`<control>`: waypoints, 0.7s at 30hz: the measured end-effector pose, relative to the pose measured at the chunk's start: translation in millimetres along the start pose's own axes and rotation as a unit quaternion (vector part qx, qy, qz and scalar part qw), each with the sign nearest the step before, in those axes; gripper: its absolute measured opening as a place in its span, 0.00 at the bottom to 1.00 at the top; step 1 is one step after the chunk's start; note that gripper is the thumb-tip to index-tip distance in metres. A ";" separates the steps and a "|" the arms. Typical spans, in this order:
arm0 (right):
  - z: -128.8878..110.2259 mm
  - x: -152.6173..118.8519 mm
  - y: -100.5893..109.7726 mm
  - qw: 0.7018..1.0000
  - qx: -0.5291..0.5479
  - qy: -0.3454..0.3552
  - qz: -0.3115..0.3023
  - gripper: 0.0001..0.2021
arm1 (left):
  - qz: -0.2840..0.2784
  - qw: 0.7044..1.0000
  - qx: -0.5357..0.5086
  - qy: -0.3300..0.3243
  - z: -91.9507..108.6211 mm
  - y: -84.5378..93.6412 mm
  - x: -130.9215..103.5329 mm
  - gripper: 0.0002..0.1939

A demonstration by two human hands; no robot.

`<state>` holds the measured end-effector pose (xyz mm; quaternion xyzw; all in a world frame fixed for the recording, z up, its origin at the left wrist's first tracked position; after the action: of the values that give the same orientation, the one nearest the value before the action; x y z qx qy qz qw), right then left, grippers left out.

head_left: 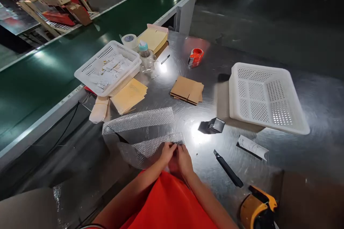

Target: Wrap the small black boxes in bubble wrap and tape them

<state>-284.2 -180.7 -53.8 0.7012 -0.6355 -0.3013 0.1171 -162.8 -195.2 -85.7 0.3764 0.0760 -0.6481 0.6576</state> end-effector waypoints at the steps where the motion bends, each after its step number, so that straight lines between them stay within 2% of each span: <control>1: -0.6 -2.3 -1.0 1.000 0.000 0.000 0.000 0.12 | 0.008 1.000 0.008 0.000 0.8 1.2 1.2 0.03; 6: 4.2 -2.7 5.3 1.000 0.029 -0.007 -0.007 0.16 | 0.016 0.998 0.061 -0.015 7.8 3.8 5.6 0.11; 12: 36.0 21.8 29.2 0.995 0.080 -0.062 0.008 0.18 | 0.028 0.997 0.066 -0.023 9.0 9.0 4.3 0.13; 16: 47.1 31.0 13.4 0.989 0.114 -0.090 -0.024 0.20 | 0.035 0.999 0.030 -0.011 -2.2 12.9 1.4 0.11; 18: 50.2 31.4 8.7 0.987 0.114 -0.108 -0.023 0.22 | 0.034 0.999 0.008 0.000 -7.1 8.9 1.1 0.10; 21: 57.8 30.5 18.6 0.986 0.093 -0.136 -0.005 0.23 | 0.025 1.000 -0.014 0.007 -6.5 -6.6 3.7 0.08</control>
<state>-332.2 -200.5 -97.6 0.6650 -0.6669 -0.3341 -0.0378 -165.7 -193.5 -95.1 0.3731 0.0804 -0.6278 0.6784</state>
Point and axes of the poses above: each hand's wrist, its own x-axis towards the middle knuckle, its own y-axis out of the back of the hand, z = x × y, the point moved 7 cm from there along x, towards the middle knuckle
